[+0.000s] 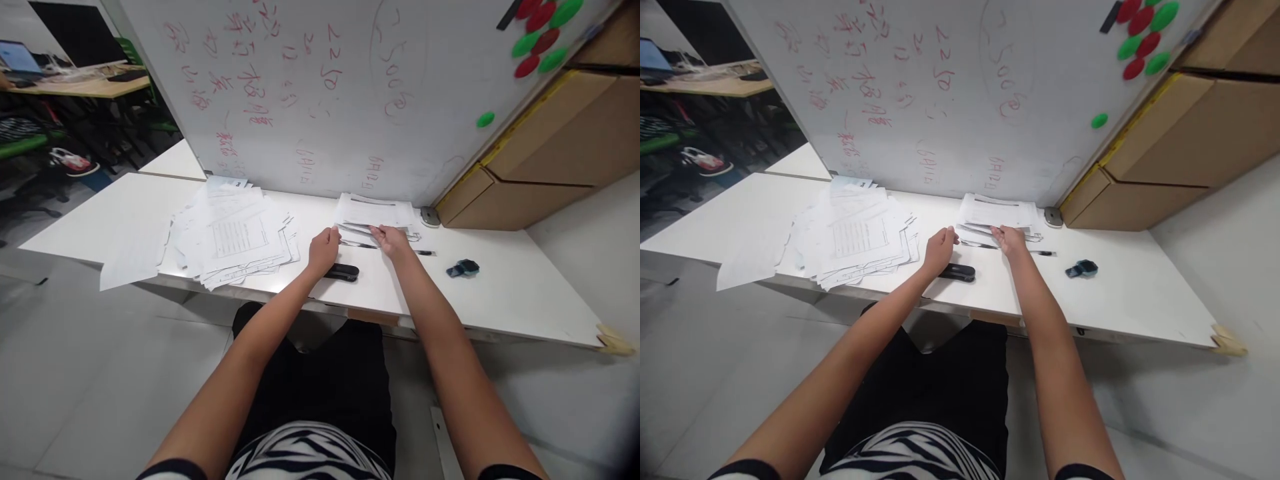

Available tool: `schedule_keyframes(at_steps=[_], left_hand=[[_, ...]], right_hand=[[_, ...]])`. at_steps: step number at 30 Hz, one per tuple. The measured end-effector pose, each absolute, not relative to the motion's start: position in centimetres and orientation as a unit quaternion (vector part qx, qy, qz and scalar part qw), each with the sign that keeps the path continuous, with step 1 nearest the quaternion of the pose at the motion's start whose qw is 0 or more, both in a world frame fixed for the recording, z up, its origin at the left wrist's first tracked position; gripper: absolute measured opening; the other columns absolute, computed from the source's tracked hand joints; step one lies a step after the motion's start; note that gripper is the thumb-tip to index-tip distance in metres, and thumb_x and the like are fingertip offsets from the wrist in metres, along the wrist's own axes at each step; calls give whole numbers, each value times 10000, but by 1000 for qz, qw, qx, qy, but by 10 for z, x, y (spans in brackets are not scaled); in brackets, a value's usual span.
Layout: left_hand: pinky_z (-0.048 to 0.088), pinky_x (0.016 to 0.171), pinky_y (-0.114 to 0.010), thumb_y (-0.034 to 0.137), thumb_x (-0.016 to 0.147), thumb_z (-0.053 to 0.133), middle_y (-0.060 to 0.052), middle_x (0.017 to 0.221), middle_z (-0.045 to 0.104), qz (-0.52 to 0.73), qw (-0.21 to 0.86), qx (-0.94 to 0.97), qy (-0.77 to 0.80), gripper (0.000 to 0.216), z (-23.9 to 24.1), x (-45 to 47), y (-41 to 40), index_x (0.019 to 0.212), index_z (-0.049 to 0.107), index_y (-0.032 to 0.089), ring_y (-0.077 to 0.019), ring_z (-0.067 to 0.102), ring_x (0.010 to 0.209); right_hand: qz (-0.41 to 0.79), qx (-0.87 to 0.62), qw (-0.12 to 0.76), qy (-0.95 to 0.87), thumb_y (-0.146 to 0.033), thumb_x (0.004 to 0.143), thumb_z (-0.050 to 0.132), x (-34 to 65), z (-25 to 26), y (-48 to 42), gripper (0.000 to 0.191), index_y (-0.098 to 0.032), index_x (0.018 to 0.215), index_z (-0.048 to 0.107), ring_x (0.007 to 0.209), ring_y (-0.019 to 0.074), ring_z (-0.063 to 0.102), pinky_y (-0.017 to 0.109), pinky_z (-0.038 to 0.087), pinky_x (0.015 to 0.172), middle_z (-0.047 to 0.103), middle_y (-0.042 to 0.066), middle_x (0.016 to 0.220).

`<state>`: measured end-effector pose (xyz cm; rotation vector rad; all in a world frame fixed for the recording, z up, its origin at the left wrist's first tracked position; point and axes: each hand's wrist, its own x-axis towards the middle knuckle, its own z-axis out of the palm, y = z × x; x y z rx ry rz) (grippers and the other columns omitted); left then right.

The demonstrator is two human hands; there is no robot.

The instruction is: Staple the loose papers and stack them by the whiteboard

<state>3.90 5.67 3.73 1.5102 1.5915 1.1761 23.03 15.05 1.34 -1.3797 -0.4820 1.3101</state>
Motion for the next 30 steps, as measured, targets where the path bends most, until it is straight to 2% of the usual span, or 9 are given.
schedule_keyframes(at_steps=[5, 8, 10, 13, 17, 20, 23, 26, 30], left_hand=[[440, 756, -287, 510, 967, 276, -4, 817, 692, 453, 326, 565, 607, 458, 37, 39, 58, 776, 578, 224, -159, 623, 812], [443, 753, -287, 506, 968, 274, -6, 828, 696, 450, 330, 566, 607, 457, 36, 39, 57, 775, 577, 224, -160, 624, 816], [445, 758, -287, 500, 970, 271, -5, 833, 696, 450, 326, 568, 607, 455, 35, 39, 57, 773, 575, 225, -162, 624, 825], [448, 762, -289, 505, 971, 262, -4, 833, 693, 447, 321, 569, 611, 462, 33, 40, 58, 776, 576, 227, -164, 625, 831], [449, 760, -287, 511, 970, 265, 1, 822, 689, 450, 321, 570, 608, 460, 32, 40, 57, 777, 573, 230, -162, 623, 822], [448, 753, -284, 517, 969, 268, 2, 826, 690, 451, 326, 570, 605, 464, 33, 39, 57, 774, 575, 230, -161, 622, 824], [445, 758, -284, 515, 971, 267, 0, 838, 695, 443, 332, 575, 603, 465, 33, 38, 58, 785, 582, 228, -162, 624, 831], [442, 773, -285, 507, 971, 270, -5, 831, 696, 445, 334, 577, 598, 464, 32, 38, 60, 788, 586, 221, -161, 627, 831], [443, 785, -282, 509, 964, 291, -15, 820, 693, 460, 343, 568, 590, 453, 29, 38, 64, 787, 585, 213, -159, 632, 831]], right_hand=[[536, -620, 525, -229, -159, 928, 513, 236, 16, 150, 76, -151, 853, 521, 624, 107, 665, 181, 568, 557, 645, 29, 647], [526, -646, 498, -240, -351, 980, 411, 237, 18, 147, 254, -152, 897, 544, 530, 120, 628, 185, 528, 465, 626, 40, 569], [532, -657, 474, -247, -478, 985, 302, 237, 21, 146, 418, -144, 931, 548, 510, 137, 618, 212, 523, 459, 624, 57, 553], [540, -671, 415, -294, -566, 965, 213, 238, 27, 142, 570, -121, 908, 565, 470, 136, 582, 230, 496, 462, 631, 83, 562], [417, -705, 302, -488, -549, 937, 368, 249, 33, 117, 506, -127, 814, 619, 406, 107, 481, 243, 423, 469, 665, 87, 619], [294, -663, 241, -645, -516, 896, 478, 254, 26, 77, 405, -163, 860, 674, 569, 150, 578, 286, 460, 627, 703, 65, 737], [242, -583, 275, -725, -488, 892, 493, 246, 10, 32, 367, -213, 1059, 671, 851, 200, 620, 337, 463, 792, 705, 54, 997], [211, -543, 299, -756, -476, 872, 538, 230, -4, 6, 418, -225, 1199, 611, 923, 224, 597, 389, 447, 867, 679, 61, 1065], [165, -515, 277, -794, -460, 865, 565, 217, -13, 5, 391, -245, 1186, 621, 999, 262, 566, 415, 417, 902, 654, 77, 1138]])
